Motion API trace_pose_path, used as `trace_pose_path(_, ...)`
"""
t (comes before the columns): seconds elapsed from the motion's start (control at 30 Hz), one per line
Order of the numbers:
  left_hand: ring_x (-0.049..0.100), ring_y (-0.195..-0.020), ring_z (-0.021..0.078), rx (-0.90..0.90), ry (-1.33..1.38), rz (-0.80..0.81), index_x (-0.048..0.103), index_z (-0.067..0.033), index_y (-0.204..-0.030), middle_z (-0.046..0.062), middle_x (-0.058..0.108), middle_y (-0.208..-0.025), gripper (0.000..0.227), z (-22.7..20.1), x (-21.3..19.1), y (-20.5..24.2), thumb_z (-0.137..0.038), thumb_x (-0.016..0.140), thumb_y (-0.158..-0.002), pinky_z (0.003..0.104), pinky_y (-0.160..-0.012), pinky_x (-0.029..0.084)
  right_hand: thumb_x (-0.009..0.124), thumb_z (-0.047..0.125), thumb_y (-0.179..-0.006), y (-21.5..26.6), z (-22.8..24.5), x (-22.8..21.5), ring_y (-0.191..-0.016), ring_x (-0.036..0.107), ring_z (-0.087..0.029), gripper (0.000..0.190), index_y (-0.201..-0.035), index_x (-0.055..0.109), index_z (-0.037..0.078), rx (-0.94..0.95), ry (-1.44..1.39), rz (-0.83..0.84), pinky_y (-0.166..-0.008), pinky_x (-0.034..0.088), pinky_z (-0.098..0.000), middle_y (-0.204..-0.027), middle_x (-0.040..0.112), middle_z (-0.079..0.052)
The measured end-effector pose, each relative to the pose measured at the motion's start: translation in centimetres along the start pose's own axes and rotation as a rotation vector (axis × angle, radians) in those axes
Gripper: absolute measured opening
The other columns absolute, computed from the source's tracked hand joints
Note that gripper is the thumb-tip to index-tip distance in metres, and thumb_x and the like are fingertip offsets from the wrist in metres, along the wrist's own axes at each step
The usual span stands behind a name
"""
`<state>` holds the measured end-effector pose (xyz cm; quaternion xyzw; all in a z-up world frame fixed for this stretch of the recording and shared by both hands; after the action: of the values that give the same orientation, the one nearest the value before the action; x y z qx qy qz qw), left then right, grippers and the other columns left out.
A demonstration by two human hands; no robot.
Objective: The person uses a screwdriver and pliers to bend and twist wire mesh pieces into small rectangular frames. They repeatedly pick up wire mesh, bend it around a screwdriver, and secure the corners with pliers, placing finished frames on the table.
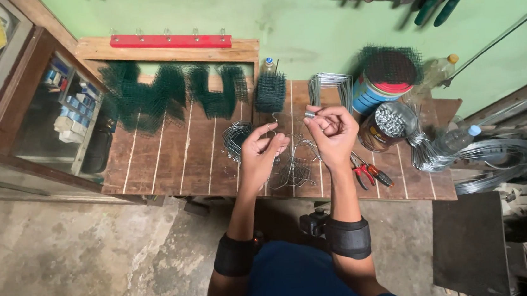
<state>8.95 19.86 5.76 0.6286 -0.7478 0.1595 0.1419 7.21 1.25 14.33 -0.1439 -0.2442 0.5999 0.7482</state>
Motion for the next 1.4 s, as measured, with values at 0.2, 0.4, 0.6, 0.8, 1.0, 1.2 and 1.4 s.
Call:
trace_pose_path(0.2,0.072,-0.085,0.0114,-0.007,-0.005,-0.021,0.055,0.0064,-0.136,0.015,0.079,-0.097,0.044,-1.2,-0.2,0.5,-0.012,0.068,-0.099,0.023,-0.078,0.057,0.071,-0.019,-0.089,0.2,0.4,0.7,-0.091,0.068,-0.008,0.030,-0.109,0.055,-0.004,0.039,-0.029,-0.003,-0.084,0.059,-0.0218,-0.120,0.070,-0.025)
trace_pose_path(0.4,0.071,-0.085,0.0121,-0.020,-0.017,-0.029,0.055,0.0067,-0.136,0.016,0.078,-0.097,0.044,-1.5,-0.2,0.9,-0.012,0.068,-0.099,0.023,-0.077,0.056,0.071,-0.020,-0.089,0.3,-0.2,1.2,-0.090,0.066,-0.007,0.031,-0.110,0.056,-0.005,0.032,-0.027,0.019,-0.083,0.058,-0.0214,-0.121,0.070,-0.026)
trace_pose_path(0.6,0.074,-0.088,0.0140,-0.031,-0.058,-0.020,0.055,0.0061,-0.136,0.016,0.079,-0.099,0.044,-1.9,-0.1,1.0,-0.014,0.067,-0.099,0.024,-0.079,0.058,0.071,-0.019,-0.089,0.2,0.1,2.0,-0.091,0.069,-0.008,0.030,-0.111,0.056,-0.005,0.047,-0.007,0.055,-0.083,0.059,-0.0219,-0.121,0.070,-0.026)
trace_pose_path(0.8,0.074,-0.089,0.0162,-0.067,0.014,0.004,0.057,0.0056,-0.135,0.017,0.077,-0.100,0.042,0.1,-0.1,0.8,-0.014,0.067,-0.099,0.027,-0.082,0.060,0.069,-0.018,-0.087,0.1,0.7,3.2,-0.094,0.071,-0.012,0.043,-0.126,0.055,-0.007,0.116,0.002,0.112,-0.088,0.061,-0.0255,-0.123,0.069,-0.025)
trace_pose_path(1.0,0.073,-0.089,0.0177,-0.093,0.132,-0.026,0.057,0.0066,-0.134,0.016,0.075,-0.101,0.041,0.5,-0.6,0.7,-0.014,0.066,-0.100,0.031,-0.082,0.062,0.073,-0.011,-0.086,0.2,1.6,3.4,-0.094,0.068,-0.010,0.047,-0.129,0.057,-0.003,0.111,0.197,0.178,-0.083,0.058,-0.0240,-0.121,0.069,-0.015)
trace_pose_path(1.2,0.073,-0.095,0.0221,-0.112,0.187,-0.031,0.059,0.0023,-0.131,0.013,0.074,-0.101,0.035,-0.3,-0.6,0.5,-0.017,0.060,-0.102,0.038,-0.088,0.063,0.072,0.019,-0.095,2.3,-0.3,5.3,-0.076,0.056,-0.005,0.021,-0.110,0.070,0.004,0.296,0.502,0.552,-0.070,0.048,-0.0205,-0.080,0.063,0.003)
trace_pose_path(1.4,0.067,-0.109,0.0253,-0.148,0.276,-0.014,0.058,0.0018,-0.131,0.016,0.067,-0.114,0.044,2.2,-1.2,0.3,-0.033,0.057,-0.104,0.047,-0.095,0.060,0.070,0.023,-0.100,3.5,-3.0,4.2,-0.065,0.039,-0.005,0.031,-0.078,0.065,0.002,0.406,0.435,0.531,-0.056,0.034,-0.0250,-0.066,0.046,0.006)
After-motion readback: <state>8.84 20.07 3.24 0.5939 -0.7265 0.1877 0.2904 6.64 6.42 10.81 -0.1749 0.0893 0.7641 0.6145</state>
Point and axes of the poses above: each hand's wrist, its own y-axis away from the middle knuckle, its own x-axis out of the palm, z = x × y, the point moved 10 cm from there along -y, towards the middle knuckle
